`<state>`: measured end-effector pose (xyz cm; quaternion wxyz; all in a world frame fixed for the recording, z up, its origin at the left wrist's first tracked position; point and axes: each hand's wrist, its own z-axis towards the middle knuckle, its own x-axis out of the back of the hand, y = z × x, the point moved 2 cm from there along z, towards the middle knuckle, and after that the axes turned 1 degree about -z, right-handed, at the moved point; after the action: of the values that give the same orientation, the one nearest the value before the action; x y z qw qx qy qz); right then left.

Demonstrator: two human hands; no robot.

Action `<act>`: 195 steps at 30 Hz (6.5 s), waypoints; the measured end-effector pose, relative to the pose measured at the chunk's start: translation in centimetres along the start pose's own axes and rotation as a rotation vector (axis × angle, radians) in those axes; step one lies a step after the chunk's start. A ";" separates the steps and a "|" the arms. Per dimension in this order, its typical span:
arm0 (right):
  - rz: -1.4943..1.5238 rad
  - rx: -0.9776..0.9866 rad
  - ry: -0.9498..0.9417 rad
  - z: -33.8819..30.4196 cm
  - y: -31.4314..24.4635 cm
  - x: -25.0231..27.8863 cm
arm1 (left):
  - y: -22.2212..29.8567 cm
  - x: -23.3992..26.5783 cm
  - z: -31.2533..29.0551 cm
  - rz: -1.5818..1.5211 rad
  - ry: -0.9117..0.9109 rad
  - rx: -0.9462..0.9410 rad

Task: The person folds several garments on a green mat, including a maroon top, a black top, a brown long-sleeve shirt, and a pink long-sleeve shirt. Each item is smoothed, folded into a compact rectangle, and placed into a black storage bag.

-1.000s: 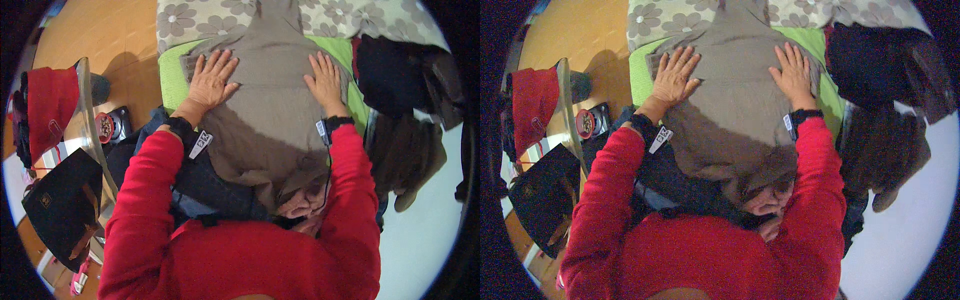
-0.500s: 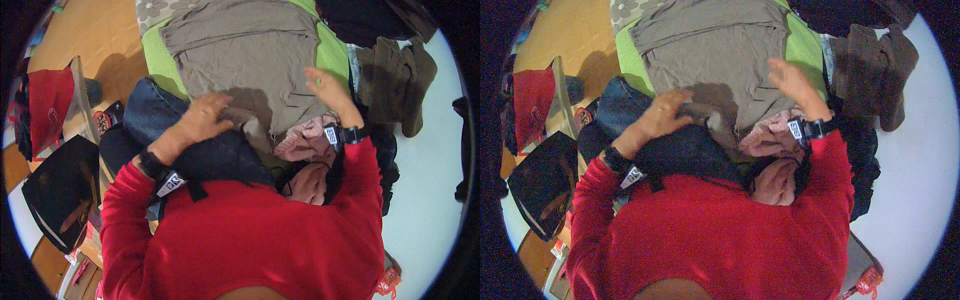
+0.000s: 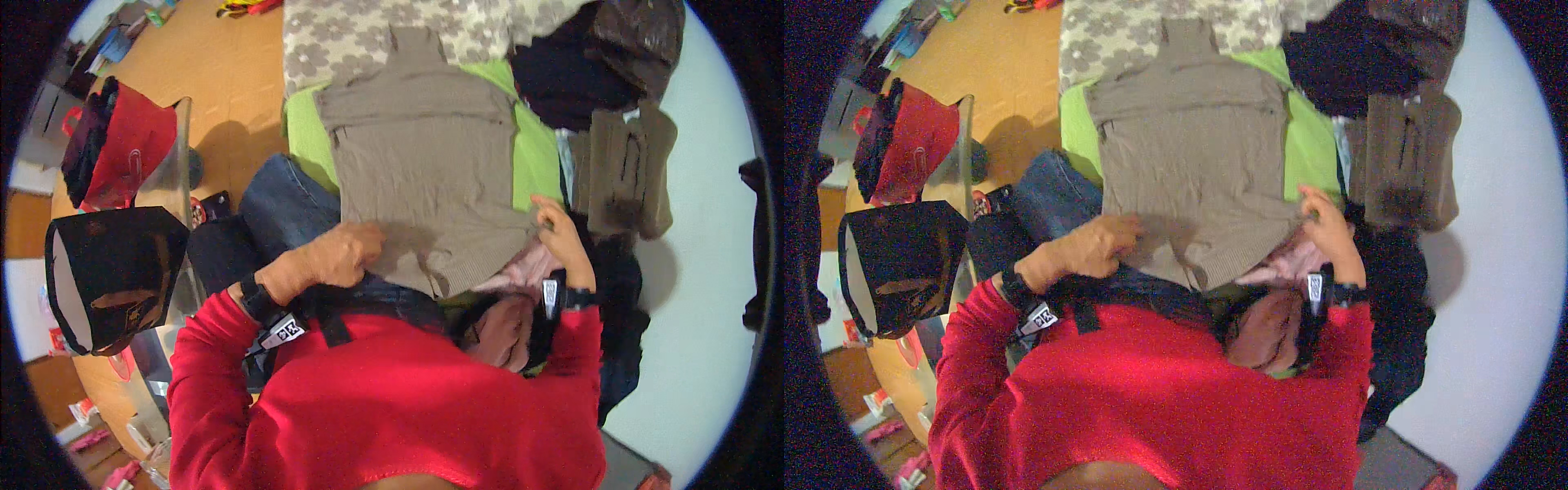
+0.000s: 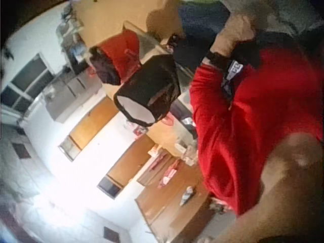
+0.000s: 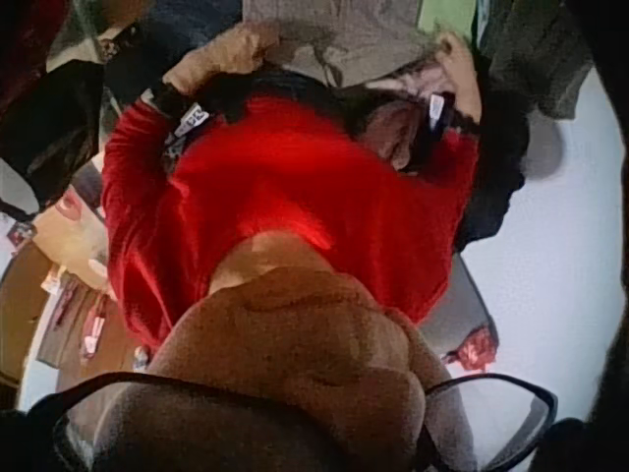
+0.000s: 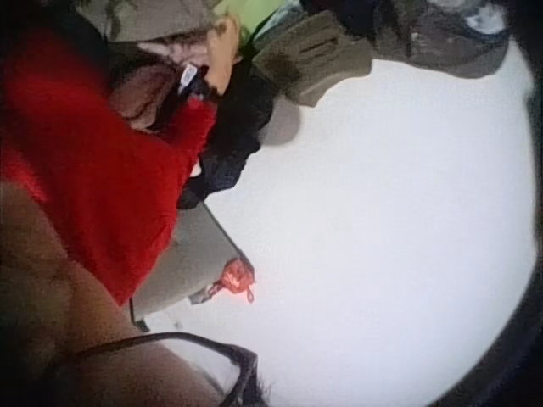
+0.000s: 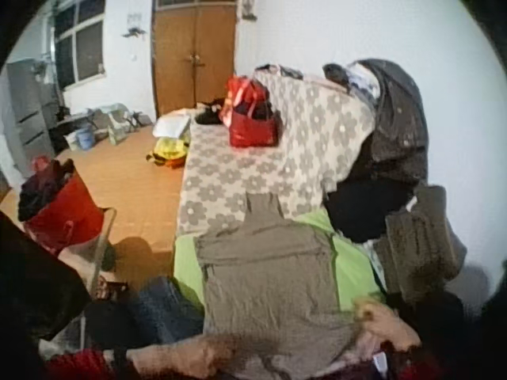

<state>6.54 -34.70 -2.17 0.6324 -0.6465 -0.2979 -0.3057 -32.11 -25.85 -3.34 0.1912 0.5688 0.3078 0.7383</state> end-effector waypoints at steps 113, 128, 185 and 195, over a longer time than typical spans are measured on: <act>-0.232 -0.181 -0.315 6.3 -0.4 -5.2 | -2.0 -2.4 2.0 0.068 -0.133 0.346; -0.215 -0.393 -0.484 1.7 4.4 -3.8 | -3.9 -4.1 2.5 -0.019 -0.089 0.303; -0.519 -0.311 -0.160 -3.2 0.4 -2.5 | -11.1 0.4 1.4 -0.313 0.430 0.646; 0.100 -0.360 0.283 1.3 7.0 5.3 | -8.9 2.0 1.7 -0.958 0.768 1.043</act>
<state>15.32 -33.55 -2.49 0.5566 -0.7136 -0.1146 -0.4098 -31.65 -17.60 -7.63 0.0778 0.0977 0.8676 0.4813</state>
